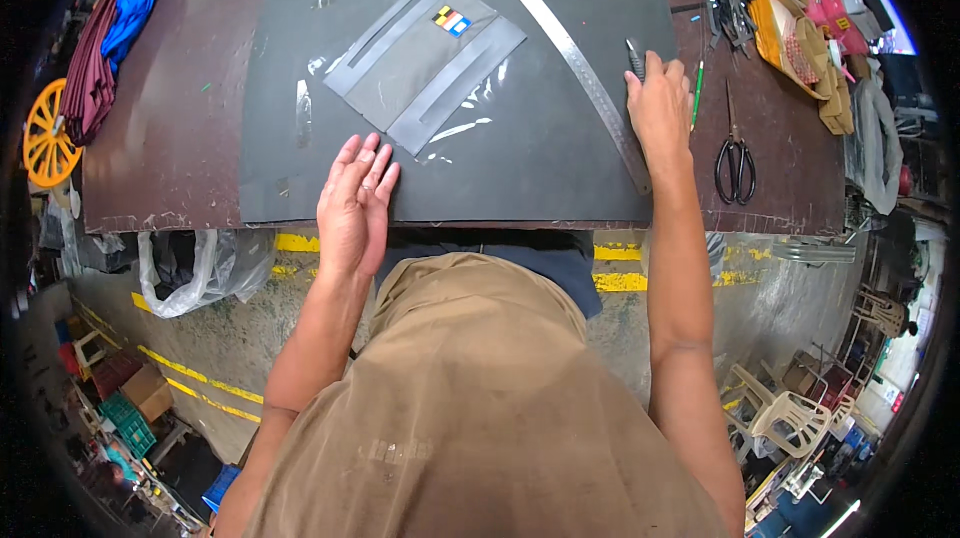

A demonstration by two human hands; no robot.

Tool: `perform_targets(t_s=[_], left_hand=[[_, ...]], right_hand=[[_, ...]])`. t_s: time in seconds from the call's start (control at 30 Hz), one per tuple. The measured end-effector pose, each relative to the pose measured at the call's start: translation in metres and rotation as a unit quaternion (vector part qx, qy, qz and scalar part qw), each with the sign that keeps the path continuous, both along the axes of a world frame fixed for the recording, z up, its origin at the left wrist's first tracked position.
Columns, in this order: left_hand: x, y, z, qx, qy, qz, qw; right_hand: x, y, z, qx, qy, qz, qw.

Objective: The recorder uses a ruler, pencil, and utility knife to measure, mark, and cut pieces of grey fabric on a workbench.

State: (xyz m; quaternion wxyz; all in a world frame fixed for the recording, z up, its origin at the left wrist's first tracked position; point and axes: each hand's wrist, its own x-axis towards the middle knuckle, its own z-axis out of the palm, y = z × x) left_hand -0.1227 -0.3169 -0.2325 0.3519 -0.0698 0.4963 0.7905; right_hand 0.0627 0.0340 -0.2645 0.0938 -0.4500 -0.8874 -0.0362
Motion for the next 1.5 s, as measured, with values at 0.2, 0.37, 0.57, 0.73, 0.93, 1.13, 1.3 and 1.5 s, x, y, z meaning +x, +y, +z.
perform_targets(t_s=[0.2, 0.37, 0.57, 0.73, 0.93, 1.13, 1.3, 1.5], left_hand=[[-0.017, 0.008, 0.006, -0.008, -0.027, 0.007, 1.0], [-0.027, 0.026, -0.005, -0.002, -0.026, 0.025, 0.999], [-0.05, 0.018, -0.034, -0.114, 0.103, -0.141, 0.978], [-0.049, 0.011, -0.04, -0.109, 0.093, -0.157, 0.977], [-0.049, 0.004, -0.046, -0.073, 0.064, -0.146, 0.985], [-0.054, -0.001, -0.051, -0.064, 0.061, -0.143, 0.986], [-0.053, 0.0, -0.045, -0.098, 0.076, -0.138, 0.983], [-0.055, -0.006, -0.057, -0.083, 0.088, -0.135, 0.983]], right_hand=[[-0.091, -0.078, 0.012, -0.091, 0.23, 0.298, 0.922], [-0.107, -0.145, -0.022, -0.1, 0.107, 0.31, 0.939], [-0.105, -0.175, -0.027, -0.111, 0.125, 0.275, 0.947], [-0.107, -0.182, -0.027, -0.113, 0.16, 0.285, 0.938], [-0.116, -0.185, -0.018, -0.217, 0.233, 0.365, 0.875], [-0.128, -0.182, -0.023, -0.237, 0.244, 0.404, 0.849], [-0.133, -0.184, -0.03, -0.222, 0.255, 0.421, 0.842], [-0.137, -0.186, -0.033, -0.225, 0.252, 0.424, 0.84]])
